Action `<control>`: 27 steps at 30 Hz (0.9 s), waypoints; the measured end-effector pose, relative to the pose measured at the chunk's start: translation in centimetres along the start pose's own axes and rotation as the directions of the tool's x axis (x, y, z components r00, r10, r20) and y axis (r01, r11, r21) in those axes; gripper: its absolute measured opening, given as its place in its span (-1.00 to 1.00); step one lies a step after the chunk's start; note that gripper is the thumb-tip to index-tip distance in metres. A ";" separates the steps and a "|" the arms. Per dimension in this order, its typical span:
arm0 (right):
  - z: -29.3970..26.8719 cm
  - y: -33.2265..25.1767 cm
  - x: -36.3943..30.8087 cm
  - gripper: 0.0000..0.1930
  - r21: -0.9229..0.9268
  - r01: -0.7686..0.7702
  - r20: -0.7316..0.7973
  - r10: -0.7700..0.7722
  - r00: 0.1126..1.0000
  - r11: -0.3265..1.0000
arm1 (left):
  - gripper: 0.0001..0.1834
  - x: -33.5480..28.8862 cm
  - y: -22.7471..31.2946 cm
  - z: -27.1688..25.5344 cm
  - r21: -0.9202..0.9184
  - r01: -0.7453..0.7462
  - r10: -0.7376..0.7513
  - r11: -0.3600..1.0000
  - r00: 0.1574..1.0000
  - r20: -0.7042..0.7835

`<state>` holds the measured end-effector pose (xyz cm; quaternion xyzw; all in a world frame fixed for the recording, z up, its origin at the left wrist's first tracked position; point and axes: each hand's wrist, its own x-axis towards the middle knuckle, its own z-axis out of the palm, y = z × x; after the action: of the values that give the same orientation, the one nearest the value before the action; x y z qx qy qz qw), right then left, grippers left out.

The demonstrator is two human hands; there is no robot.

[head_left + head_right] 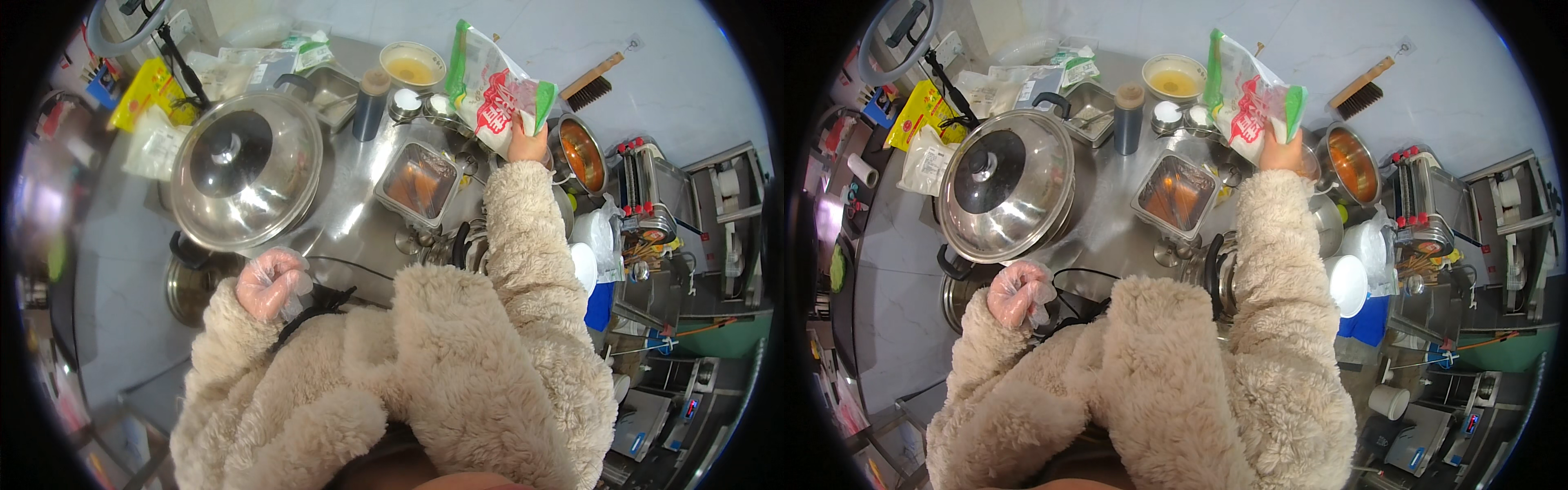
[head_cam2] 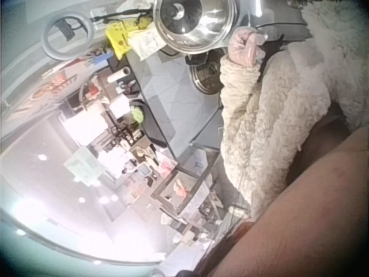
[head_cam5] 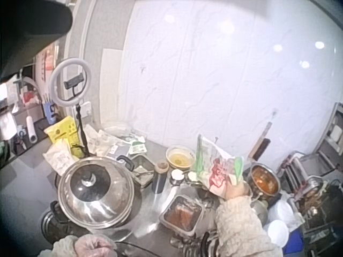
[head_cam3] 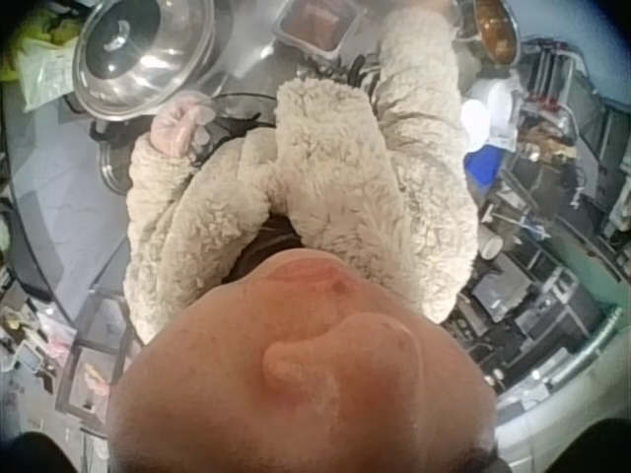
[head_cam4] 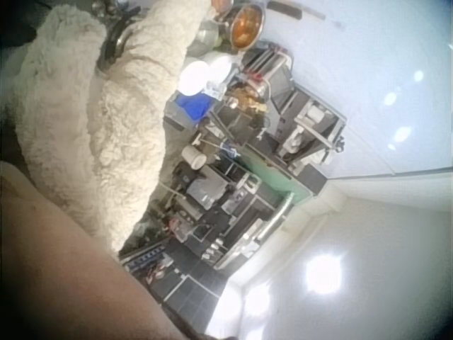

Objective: The person handles multiple ingredient packets and containers in a commercial kitchen, opening and pouring contents into a pot. They move between the countertop and a refrigerated display, retrieving and placing items while organizing the workspace.

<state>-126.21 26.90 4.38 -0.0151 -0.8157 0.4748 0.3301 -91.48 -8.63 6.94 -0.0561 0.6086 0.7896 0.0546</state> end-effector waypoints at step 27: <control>-0.3 0.4 -0.8 -0.62 0.068 -0.075 -0.039 0.077 0.996 0.995 | -0.83 0.0 0.5 0.4 0.091 0.045 -0.040 0.995 0.998 -0.056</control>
<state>-125.57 27.06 3.75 -0.0452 -0.7913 0.5133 0.3292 -91.54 -8.34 7.59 -0.0876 0.6444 0.7575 0.0576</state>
